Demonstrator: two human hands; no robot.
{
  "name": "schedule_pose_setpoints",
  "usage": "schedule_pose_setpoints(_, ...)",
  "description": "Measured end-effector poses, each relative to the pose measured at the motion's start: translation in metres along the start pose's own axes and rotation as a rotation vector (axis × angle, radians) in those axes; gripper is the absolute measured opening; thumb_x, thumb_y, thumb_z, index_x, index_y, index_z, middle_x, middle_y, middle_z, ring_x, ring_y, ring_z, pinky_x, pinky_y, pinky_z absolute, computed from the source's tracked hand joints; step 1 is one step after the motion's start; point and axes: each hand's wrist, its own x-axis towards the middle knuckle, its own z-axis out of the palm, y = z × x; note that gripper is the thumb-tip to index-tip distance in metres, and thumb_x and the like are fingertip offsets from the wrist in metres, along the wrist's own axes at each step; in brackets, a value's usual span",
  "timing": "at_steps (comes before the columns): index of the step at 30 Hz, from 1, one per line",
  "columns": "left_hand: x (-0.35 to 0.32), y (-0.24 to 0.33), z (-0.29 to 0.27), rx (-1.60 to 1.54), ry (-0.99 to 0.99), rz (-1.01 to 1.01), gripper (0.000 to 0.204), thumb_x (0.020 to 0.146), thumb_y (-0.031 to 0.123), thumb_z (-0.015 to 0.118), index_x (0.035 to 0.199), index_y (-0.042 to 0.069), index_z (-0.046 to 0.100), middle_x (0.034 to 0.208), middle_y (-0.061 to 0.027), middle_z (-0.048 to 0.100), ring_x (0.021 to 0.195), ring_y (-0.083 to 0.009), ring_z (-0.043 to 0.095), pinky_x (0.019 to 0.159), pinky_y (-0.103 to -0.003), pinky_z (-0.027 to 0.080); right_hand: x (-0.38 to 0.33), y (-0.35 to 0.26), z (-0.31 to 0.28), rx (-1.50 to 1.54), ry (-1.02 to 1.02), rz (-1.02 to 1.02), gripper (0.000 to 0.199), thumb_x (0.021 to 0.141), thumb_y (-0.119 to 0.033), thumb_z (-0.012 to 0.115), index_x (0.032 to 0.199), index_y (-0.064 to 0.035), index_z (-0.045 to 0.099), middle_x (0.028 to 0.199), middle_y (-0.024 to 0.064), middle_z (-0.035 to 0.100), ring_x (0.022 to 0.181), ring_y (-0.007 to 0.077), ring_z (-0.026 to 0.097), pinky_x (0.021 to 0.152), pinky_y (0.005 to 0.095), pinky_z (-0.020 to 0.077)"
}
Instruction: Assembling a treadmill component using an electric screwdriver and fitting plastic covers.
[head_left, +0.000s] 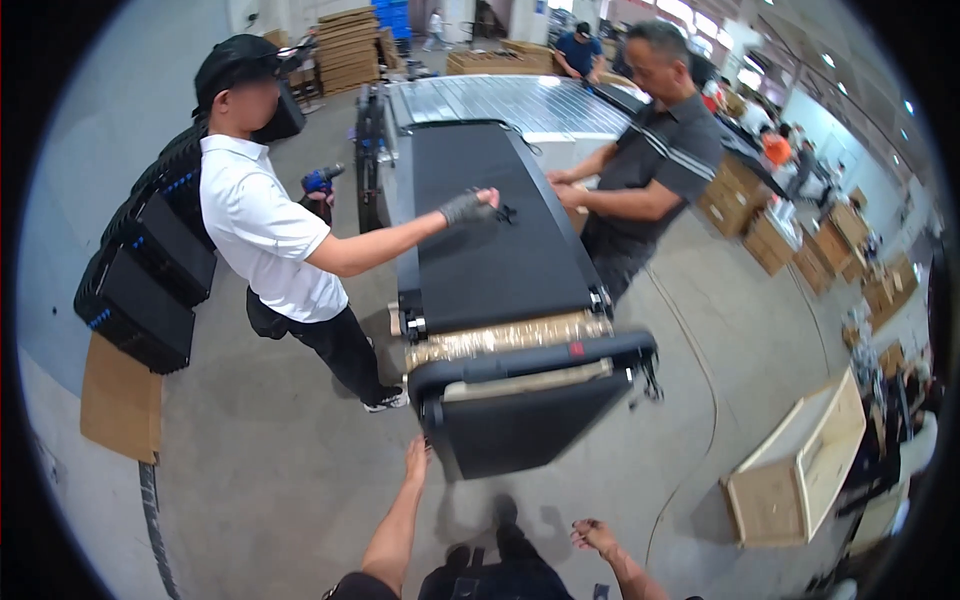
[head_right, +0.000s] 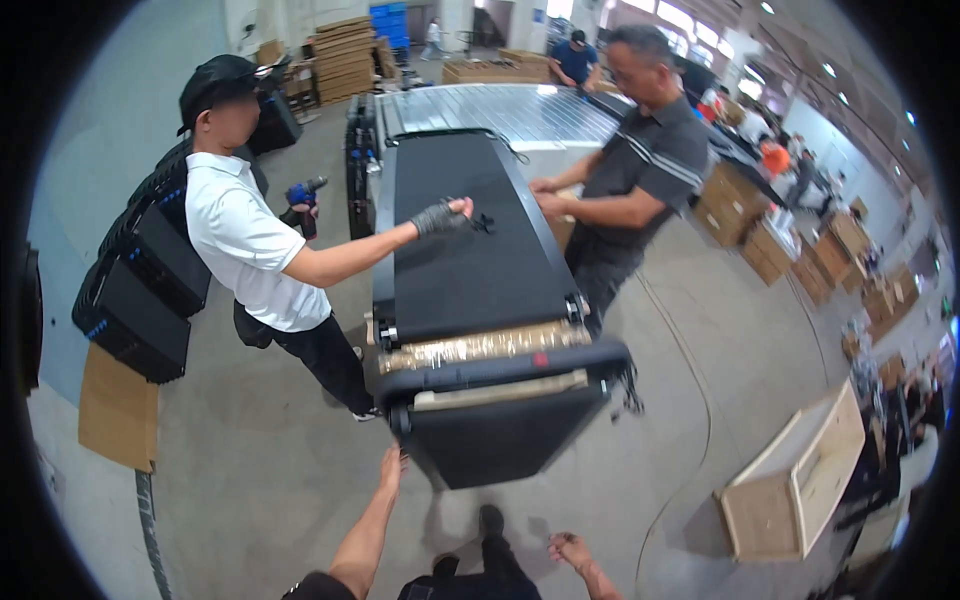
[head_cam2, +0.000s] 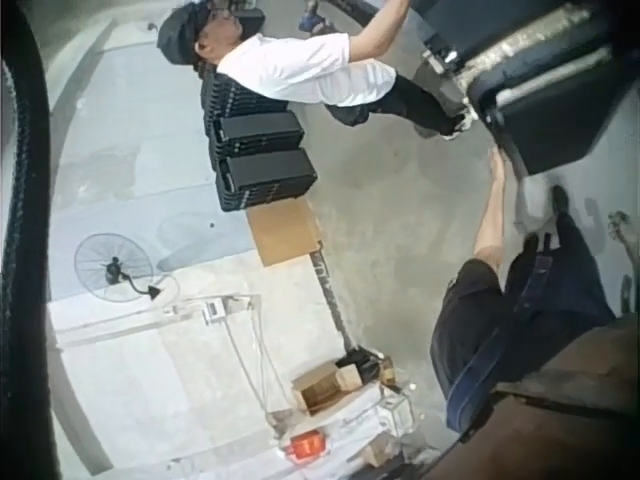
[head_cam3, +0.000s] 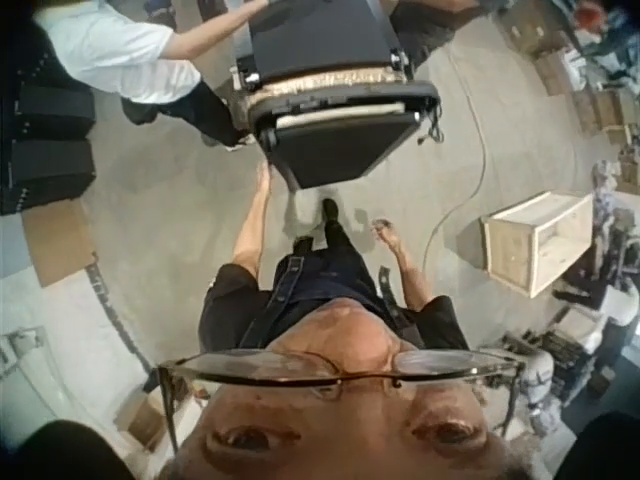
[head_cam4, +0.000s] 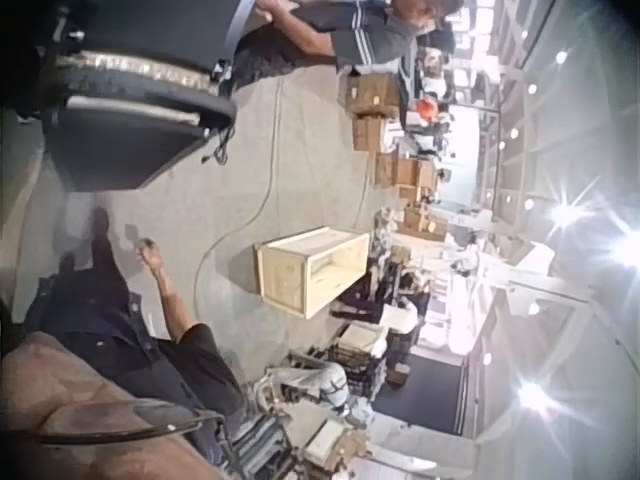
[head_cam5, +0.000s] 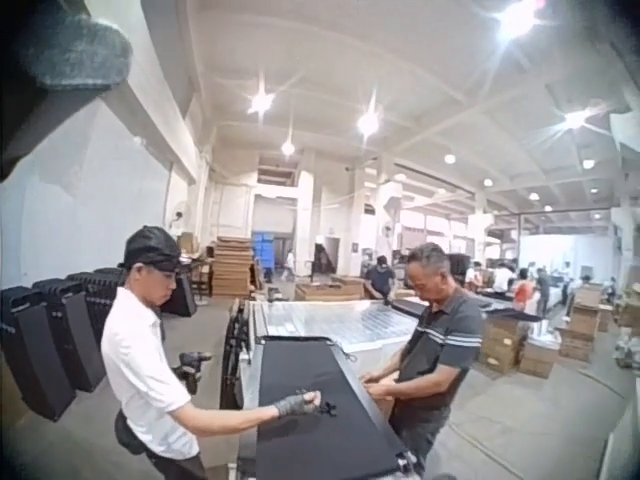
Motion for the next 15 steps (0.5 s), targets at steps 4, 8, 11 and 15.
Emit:
schedule_pose_setpoints(4, -0.028, -0.060, -0.033, 0.319, -0.084, -0.150, 0.050, 0.100, 0.048, 0.051, 0.125, 0.005, 0.061, 0.108, -0.0083, 0.067, 0.093, -0.0217, 0.066, 0.075, -0.038, 0.052, -0.137, 0.184, 0.057, 0.136, 0.162, 0.127, 0.029, 0.094, -0.026, 0.066, 0.113, -0.0041, 0.067, 0.089, 0.0090, 0.072, 0.071, 0.0190, 0.069, 0.064, 0.0312, 0.0547)
schedule_pose_setpoints(8, -0.109, -0.149, -0.038, 0.818, -0.533, -0.302, 0.034, 0.095, 0.038, 0.059, 0.079, 0.009, 0.064, 0.067, -0.0055, 0.062, 0.060, -0.0181, 0.060, 0.054, -0.038, 0.048, -0.266, 0.391, 0.094, 0.398, 0.651, 0.487, 0.026, 0.093, -0.022, 0.065, 0.106, 0.0003, 0.066, 0.074, 0.0103, 0.069, 0.060, 0.0214, 0.066, 0.050, 0.0340, 0.0520)
schedule_pose_setpoints(11, -0.227, -0.225, -0.048, 0.859, -0.685, -0.633, 0.031, 0.100, 0.031, 0.054, 0.109, 0.005, 0.068, 0.090, -0.0117, 0.073, 0.074, -0.0228, 0.069, 0.062, -0.039, 0.055, -0.337, 0.515, 0.135, 0.620, 0.761, 0.631, 0.028, 0.092, -0.024, 0.062, 0.102, 0.0021, 0.067, 0.073, 0.0158, 0.070, 0.058, 0.0234, 0.067, 0.050, 0.0377, 0.0540)
schedule_pose_setpoints(15, -0.345, -0.274, -0.049, 1.346, -1.058, -0.245, 0.026, 0.095, 0.030, 0.064, 0.103, 0.007, 0.072, 0.089, -0.0088, 0.074, 0.074, -0.0169, 0.068, 0.058, -0.032, 0.051, -0.373, 0.591, 0.191, 0.957, 0.797, 0.476, 0.027, 0.091, -0.026, 0.066, 0.096, 0.0009, 0.067, 0.078, 0.0135, 0.071, 0.059, 0.0220, 0.069, 0.054, 0.0369, 0.0589)
